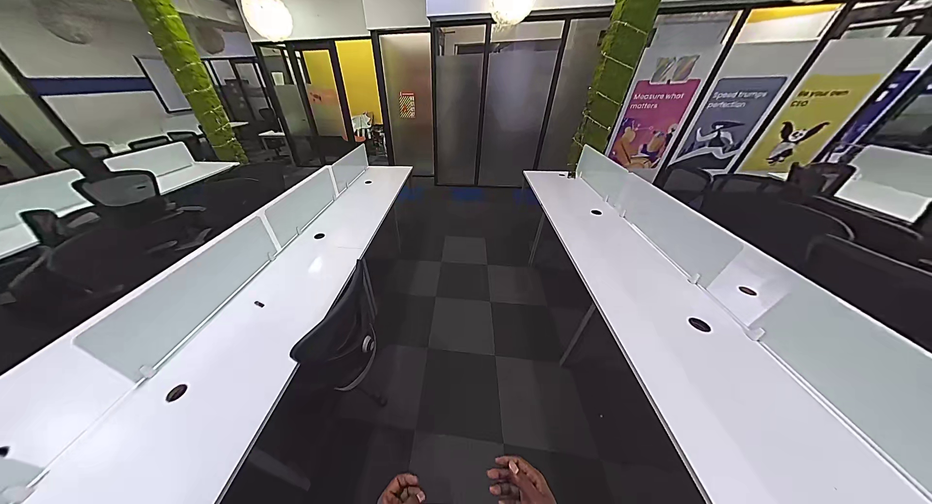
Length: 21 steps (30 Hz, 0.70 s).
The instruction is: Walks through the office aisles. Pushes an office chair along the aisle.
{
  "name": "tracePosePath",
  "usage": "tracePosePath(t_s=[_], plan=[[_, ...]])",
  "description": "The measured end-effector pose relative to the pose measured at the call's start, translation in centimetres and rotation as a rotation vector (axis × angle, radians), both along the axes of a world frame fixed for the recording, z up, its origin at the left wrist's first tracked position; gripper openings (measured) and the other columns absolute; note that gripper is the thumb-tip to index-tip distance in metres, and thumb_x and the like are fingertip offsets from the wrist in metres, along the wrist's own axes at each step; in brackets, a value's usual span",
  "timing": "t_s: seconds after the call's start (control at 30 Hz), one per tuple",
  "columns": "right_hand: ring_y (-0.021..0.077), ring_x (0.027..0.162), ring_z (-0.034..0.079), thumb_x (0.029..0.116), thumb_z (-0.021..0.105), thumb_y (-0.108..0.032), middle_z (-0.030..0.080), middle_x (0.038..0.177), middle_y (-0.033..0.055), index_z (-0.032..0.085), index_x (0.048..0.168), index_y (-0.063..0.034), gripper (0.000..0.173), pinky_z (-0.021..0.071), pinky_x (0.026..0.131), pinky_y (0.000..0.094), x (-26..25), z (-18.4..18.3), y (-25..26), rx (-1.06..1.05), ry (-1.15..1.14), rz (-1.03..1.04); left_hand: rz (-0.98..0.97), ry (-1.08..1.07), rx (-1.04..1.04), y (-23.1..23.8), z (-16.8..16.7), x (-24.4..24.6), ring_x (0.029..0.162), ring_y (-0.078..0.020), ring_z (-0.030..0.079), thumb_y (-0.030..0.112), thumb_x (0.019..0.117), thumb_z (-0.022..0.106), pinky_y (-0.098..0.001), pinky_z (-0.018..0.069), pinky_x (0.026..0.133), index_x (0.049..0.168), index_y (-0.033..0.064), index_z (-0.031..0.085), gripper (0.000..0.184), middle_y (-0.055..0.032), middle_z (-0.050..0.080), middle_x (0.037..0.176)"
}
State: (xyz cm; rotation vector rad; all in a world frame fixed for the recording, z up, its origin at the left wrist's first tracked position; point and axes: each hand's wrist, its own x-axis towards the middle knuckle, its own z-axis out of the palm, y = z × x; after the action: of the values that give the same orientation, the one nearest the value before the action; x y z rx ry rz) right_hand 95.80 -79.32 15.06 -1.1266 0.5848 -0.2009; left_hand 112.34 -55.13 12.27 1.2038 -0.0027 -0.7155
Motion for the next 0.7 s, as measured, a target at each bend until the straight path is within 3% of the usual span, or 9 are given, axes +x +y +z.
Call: tracePosePath(t_s=[0.2, 0.43, 0.7], plan=[[0.0283, 0.097, 0.076, 0.1091, 0.030, -0.024, 0.076, 0.115, 0.0168, 0.056, 0.132, 0.0008, 0.042, 0.0639, 0.082, 0.0429, 8.0, 0.5, -8.7, 0.056, -0.050, -0.112, -0.072, -0.086, -0.092, -10.9, 0.9, 10.5, 0.064, -0.0122, 0.068, -0.011, 0.0836, 0.059, -0.0293, 0.0598, 0.062, 0.102, 0.0006, 0.066, 0.023, -0.0047, 0.072, 0.077], [0.0289, 0.096, 0.076, 0.1099, 0.025, -0.022, 0.076, 0.112, 0.0165, 0.054, 0.132, 0.0019, 0.043, 0.0637, 0.083, 0.0448, 16.9, -3.0, -23.0, 0.102, -0.035, -0.096, -0.026, -0.031, -0.043, -24.2, -1.2, 17.9, 0.064, -0.0125, 0.068, -0.011, 0.0897, 0.054, -0.0299, 0.0599, 0.064, 0.102, 0.0006, 0.063, 0.019, -0.0048, 0.072, 0.075], [0.0280, 0.094, 0.076, 0.1084, 0.031, -0.025, 0.076, 0.113, 0.0164, 0.057, 0.131, 0.0001, 0.042, 0.0640, 0.080, 0.0424, 27.9, -1.6, -39.6, 0.113, -0.042, 0.008, 0.052, -0.084, -0.028, -37.9, 0.6, 26.4, 0.074, -0.0114, 0.070, -0.020, 0.0799, 0.060, -0.0291, 0.0605, 0.068, 0.107, 0.0011, 0.061, 0.034, -0.0053, 0.074, 0.089]])
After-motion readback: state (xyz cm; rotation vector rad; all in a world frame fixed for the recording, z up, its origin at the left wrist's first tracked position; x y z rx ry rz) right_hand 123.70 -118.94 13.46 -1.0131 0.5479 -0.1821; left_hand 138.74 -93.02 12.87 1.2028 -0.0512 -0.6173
